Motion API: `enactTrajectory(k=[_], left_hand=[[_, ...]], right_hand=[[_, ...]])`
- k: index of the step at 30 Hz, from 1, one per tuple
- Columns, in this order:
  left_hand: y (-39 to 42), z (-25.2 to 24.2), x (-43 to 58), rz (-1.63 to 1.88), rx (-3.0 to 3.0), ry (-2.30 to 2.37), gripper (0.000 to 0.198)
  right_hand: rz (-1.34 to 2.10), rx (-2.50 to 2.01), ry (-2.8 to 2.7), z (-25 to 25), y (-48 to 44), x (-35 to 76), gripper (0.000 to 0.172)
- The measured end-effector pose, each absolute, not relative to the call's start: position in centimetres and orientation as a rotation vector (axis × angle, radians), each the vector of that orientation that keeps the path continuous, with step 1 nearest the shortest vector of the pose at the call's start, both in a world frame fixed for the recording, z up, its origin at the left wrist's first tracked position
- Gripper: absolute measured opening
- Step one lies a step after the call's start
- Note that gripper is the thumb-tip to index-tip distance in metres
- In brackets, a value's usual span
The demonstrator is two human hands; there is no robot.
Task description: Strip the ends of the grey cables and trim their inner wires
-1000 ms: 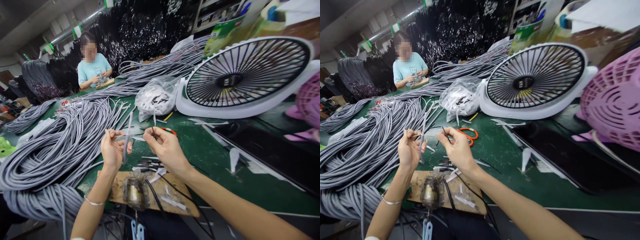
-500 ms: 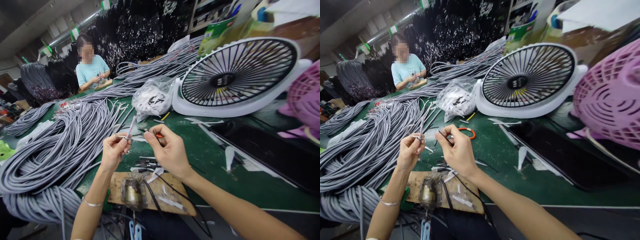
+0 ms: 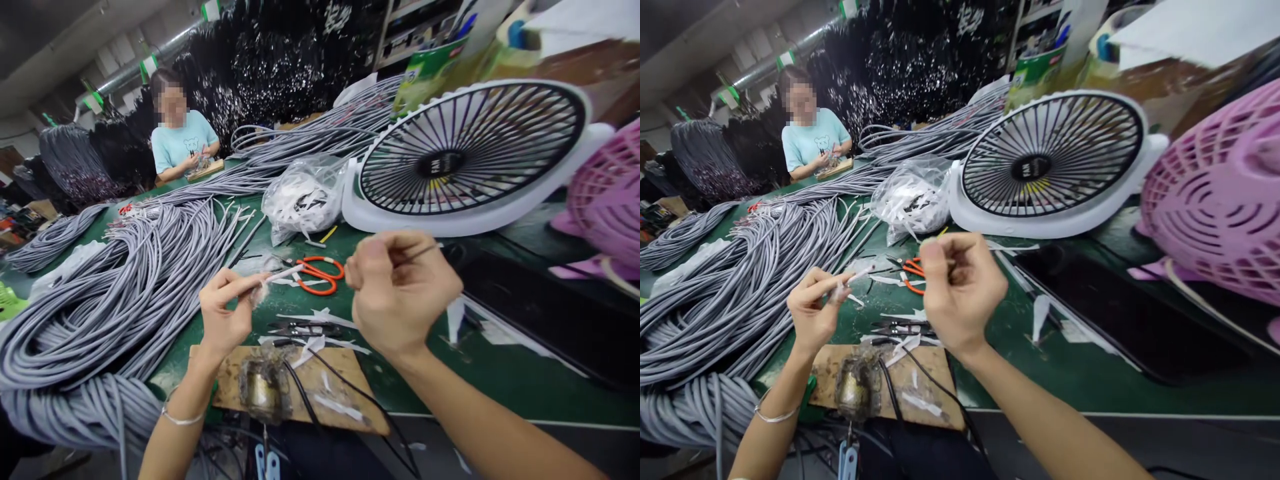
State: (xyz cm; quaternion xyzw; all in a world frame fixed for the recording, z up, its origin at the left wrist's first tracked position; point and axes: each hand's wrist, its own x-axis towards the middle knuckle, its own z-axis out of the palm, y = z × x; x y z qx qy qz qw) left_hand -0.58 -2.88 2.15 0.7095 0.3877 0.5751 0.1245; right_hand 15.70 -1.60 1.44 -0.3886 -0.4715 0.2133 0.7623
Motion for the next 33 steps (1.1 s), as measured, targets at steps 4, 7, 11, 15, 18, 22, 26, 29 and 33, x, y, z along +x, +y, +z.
enactTrajectory(k=[4, 7, 11, 15, 18, 22, 26, 29, 33], left_hand=[[-3.2, 2.4, -0.4, 1.849, 2.353, 1.109, 0.036], [-3.1, 2.6, -0.3, 1.891, 2.438, 1.045, 0.045], [-3.1, 2.6, -0.2, 1.921, 2.454, 1.016, 0.043], [-3.2, 2.6, -0.2, 1.918, 2.477, 1.063, 0.035], [-3.3, 2.6, -0.3, 1.907, 2.526, 1.115, 0.032], [-3.2, 2.5, -0.6, 1.824, 2.672, 1.190, 0.034], [-3.1, 2.3, -0.9, 1.697, 2.827, 1.241, 0.037], [-3.1, 2.3, -0.9, 1.671, 2.872, 1.252, 0.037], [-3.2, 2.3, -0.8, 1.657, 2.856, 1.276, 0.037]], right_hand=[[0.260, -0.809, -1.184, 1.6, -2.8, 15.2, 0.019], [0.221, -0.801, -1.256, 1.6, -3.1, 15.0, 0.018], [0.168, -0.811, -1.277, 1.5, -3.2, 15.1, 0.018], [0.064, -0.830, -1.321, 1.2, -3.2, 15.1, 0.015], [-0.095, -0.829, -1.417, 0.8, -2.9, 15.3, 0.019], [-0.532, -0.907, -1.573, 0.8, -2.6, 15.4, 0.023], [-0.775, -0.901, -1.701, 1.4, -2.7, 15.3, 0.015], [-0.778, -0.893, -1.720, 1.6, -2.8, 15.2, 0.017], [-0.758, -0.897, -1.739, 1.5, -2.7, 15.2, 0.018]])
